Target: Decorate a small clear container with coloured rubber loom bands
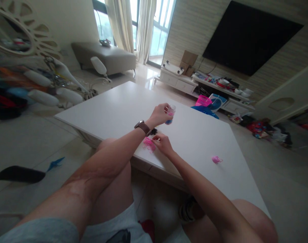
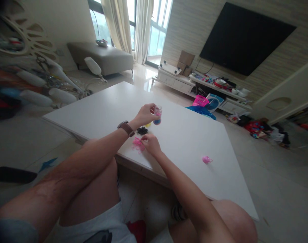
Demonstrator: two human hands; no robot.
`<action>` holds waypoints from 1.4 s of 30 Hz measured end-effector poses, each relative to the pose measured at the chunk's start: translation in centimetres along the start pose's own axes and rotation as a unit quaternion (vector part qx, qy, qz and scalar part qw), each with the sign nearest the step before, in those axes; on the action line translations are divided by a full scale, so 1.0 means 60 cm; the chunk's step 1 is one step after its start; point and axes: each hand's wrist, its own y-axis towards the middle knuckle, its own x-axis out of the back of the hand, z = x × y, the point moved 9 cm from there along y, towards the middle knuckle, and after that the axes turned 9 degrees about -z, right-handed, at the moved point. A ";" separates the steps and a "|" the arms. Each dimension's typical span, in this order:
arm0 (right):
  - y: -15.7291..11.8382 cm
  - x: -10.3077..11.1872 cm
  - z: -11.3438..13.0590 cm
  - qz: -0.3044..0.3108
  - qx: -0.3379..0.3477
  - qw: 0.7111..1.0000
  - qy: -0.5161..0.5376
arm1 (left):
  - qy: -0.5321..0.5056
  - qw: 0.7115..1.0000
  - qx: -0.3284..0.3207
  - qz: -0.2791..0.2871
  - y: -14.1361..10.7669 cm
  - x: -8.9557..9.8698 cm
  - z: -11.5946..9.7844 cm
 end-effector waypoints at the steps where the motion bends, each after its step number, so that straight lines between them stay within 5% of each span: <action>1: 0.000 0.002 0.000 -0.005 -0.002 1.000 -0.002 | -0.001 1.000 0.000 -0.001 0.000 0.000 0.000; 14: -0.030 -0.035 0.016 0.003 0.009 0.996 -0.092 | -0.002 1.000 -0.011 0.010 -0.002 -0.002 -0.005; 20: -0.021 -0.023 -0.002 -0.012 -0.005 0.997 -0.075 | 0.017 1.000 -0.020 0.015 -0.002 -0.002 -0.005; 25: -0.023 0.032 -0.023 -0.025 -0.016 0.998 -0.053 | 0.057 0.997 -0.035 0.046 -0.002 -0.011 0.005; 36: -0.042 0.272 -0.046 -0.110 -0.031 0.990 -0.081 | 0.188 0.959 -0.101 0.185 -0.050 -0.078 0.013; 42: -0.032 0.310 -0.008 -0.140 0.013 0.985 -0.102 | 0.183 0.949 -0.120 0.226 -0.087 -0.122 0.006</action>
